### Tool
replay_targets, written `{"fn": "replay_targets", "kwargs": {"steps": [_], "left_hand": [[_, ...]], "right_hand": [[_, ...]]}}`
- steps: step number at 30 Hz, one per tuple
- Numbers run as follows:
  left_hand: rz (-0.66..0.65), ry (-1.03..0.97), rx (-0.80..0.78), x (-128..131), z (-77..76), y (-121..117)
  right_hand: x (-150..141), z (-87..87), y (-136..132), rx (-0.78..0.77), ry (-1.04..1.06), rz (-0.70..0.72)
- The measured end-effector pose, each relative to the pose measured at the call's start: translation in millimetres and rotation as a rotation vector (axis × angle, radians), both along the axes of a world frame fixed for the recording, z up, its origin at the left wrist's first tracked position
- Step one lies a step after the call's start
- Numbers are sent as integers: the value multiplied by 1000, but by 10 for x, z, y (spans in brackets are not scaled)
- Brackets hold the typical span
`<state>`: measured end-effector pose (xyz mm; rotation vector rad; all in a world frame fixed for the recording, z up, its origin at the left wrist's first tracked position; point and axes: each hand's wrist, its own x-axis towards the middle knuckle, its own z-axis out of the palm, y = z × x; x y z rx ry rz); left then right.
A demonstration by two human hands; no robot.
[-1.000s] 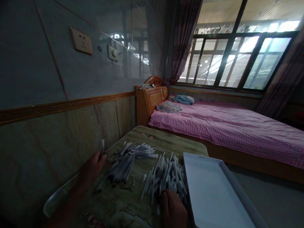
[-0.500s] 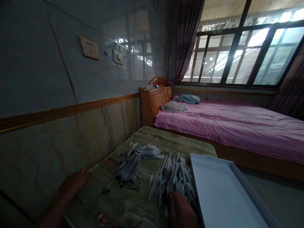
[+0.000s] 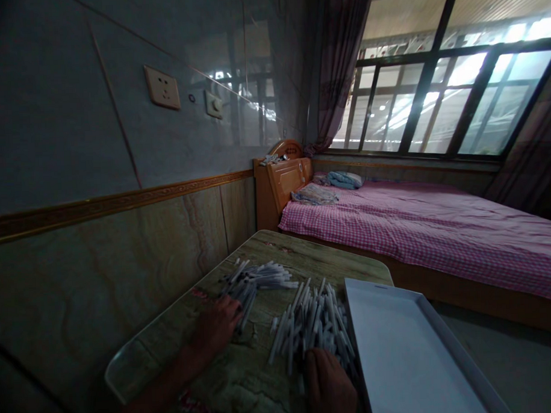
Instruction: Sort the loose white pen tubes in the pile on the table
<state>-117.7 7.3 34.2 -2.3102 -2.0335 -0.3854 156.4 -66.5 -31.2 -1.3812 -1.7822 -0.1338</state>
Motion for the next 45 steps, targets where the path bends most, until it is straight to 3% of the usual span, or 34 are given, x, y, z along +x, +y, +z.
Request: {"fn": "replay_targets", "kwargs": {"steps": [10,19,23,28,31,34,37,45], "left_hand": [[105,136,-48,180,-260,119],[132,25,-199,251,-123,105],[144,-298,-186,258,-88,107],[-14,-1209,-287,585,-198,40],[-107,-1547,-367,862,-299,-41],[-133,-1679,-410,1064,-370,-112],[-168,-1689,-457,1165,-397,-160],[-290,-1653,-544,1198,-394,-187]], "right_hand": [[-20,17,16,52,-46,0],[-20,-24,21,37,-38,21],[-14,-30,7,36,-5,32],[-34,10,-13,48,22,31],[-37,38,-30,37,33,20],[-36,56,-42,-7,28,-1],[-46,59,-34,-8,11,-35],[-64,-20,22,6,-5,-62]]}}
